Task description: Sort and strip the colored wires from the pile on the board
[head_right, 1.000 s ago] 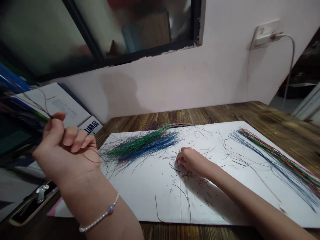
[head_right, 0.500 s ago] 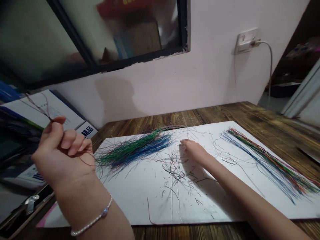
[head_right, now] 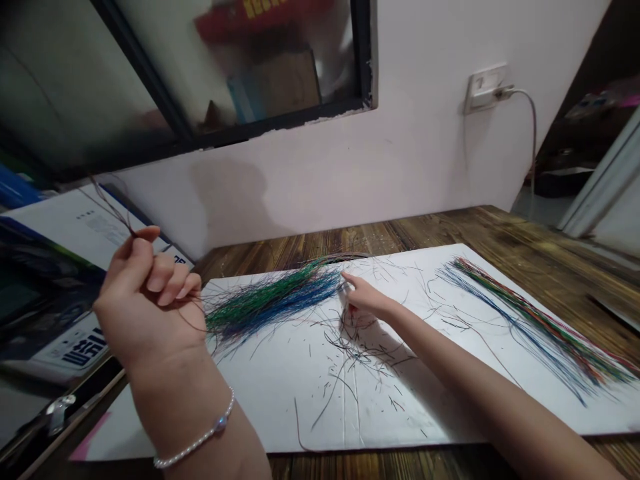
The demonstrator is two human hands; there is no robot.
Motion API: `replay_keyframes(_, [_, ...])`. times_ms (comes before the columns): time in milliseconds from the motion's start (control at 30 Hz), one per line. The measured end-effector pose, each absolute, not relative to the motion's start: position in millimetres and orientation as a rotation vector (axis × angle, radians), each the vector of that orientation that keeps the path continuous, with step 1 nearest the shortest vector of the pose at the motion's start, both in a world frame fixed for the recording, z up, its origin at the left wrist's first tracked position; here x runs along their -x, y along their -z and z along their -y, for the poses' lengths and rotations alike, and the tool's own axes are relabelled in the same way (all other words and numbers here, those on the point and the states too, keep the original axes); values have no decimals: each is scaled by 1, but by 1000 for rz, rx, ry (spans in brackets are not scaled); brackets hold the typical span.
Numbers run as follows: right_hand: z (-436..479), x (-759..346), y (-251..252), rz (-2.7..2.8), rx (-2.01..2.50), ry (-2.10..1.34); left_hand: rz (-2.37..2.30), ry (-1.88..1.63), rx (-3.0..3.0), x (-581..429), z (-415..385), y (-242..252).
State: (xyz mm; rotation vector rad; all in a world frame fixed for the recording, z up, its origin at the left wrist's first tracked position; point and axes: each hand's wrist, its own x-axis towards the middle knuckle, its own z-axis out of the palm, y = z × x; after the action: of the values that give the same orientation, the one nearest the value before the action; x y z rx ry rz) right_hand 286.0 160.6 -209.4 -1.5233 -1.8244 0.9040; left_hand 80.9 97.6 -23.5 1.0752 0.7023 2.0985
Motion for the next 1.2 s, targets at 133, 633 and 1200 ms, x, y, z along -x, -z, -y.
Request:
replay_keyframes(133, [-164, -262, 208, 1864, 1427, -803, -696, -2087, -1066, -82, -96, 23])
replay_keyframes(633, [-151, -208, 199, 2032, 1342, -745, -677, -2064, -1070, -85, -97, 21])
replay_keyframes(1200, [-141, -217, 183, 1934, 1310, -907, -672, -2025, -1054, -80, -93, 21])
